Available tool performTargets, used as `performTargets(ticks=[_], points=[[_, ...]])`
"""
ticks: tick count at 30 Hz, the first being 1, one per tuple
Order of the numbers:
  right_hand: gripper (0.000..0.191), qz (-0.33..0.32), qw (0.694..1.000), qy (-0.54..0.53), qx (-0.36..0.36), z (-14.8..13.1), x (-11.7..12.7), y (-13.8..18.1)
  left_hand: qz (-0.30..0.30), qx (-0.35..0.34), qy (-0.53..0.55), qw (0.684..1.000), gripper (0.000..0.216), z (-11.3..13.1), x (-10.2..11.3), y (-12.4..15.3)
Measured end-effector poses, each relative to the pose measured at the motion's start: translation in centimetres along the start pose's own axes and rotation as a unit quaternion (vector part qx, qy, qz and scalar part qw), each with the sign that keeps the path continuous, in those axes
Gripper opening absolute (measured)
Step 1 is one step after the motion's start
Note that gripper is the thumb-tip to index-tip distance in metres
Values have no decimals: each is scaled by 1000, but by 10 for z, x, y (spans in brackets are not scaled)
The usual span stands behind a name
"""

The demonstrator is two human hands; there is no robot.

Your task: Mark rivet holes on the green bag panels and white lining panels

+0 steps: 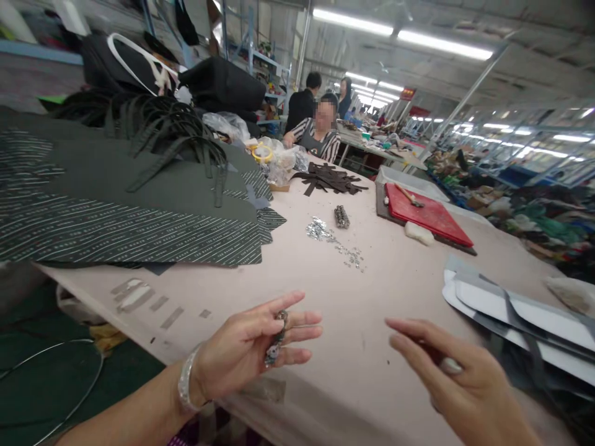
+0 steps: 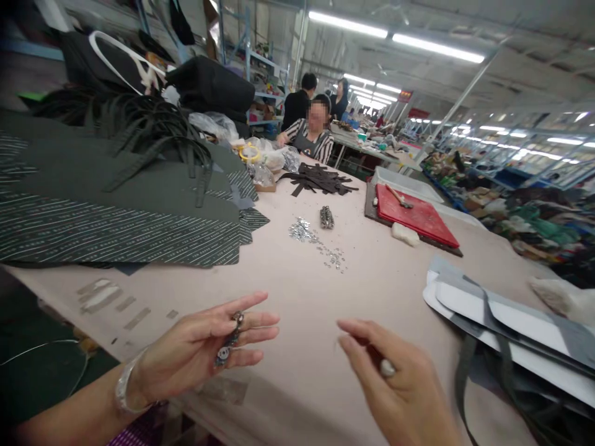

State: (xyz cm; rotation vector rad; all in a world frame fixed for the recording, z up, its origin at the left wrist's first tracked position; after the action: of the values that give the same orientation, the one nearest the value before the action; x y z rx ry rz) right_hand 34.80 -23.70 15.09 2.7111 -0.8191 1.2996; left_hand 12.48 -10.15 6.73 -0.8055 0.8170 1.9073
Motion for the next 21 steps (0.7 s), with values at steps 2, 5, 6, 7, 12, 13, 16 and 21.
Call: performTargets(ticks=[2,5,6,7,12,13,16,21], points=[[23,-66,996,-48,33,-28,-41,-9,16,-33,-86,996,69,2,7,3],[21,-153,979,-113,72,-59,-85,-15,41,-78,-248,965,78,7,16,9],[21,-178,973,-128,79,-67,-96,-16,49,-81,-299,950,78,9,18,11],[23,-198,967,-141,83,-73,-105,-17,54,-80,-344,934,77,11,20,13],[30,-231,952,-185,70,-92,-142,-22,61,-133,-527,837,71,28,30,22],[28,-225,953,-196,58,-94,-148,-24,60,-158,-560,811,71,30,33,22],[16,-219,947,-237,-7,-92,-169,-30,58,-240,-651,718,80,30,43,24],[17,-241,926,-272,-106,-79,-205,-40,79,-264,-759,589,96,22,66,19]])
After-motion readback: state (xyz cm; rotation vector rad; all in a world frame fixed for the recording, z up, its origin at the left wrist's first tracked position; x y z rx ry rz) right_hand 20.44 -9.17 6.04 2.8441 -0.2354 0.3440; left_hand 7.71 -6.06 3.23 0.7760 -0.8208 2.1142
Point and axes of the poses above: each hand's wrist, its own y-axis away from the middle knuckle, its own x-axis out of the back of the hand, z = x × y, the point moved 4 cm from there along -y, towards the middle knuckle, and after that the axes turned 3 degrees about -y, right-handed, at the moved point
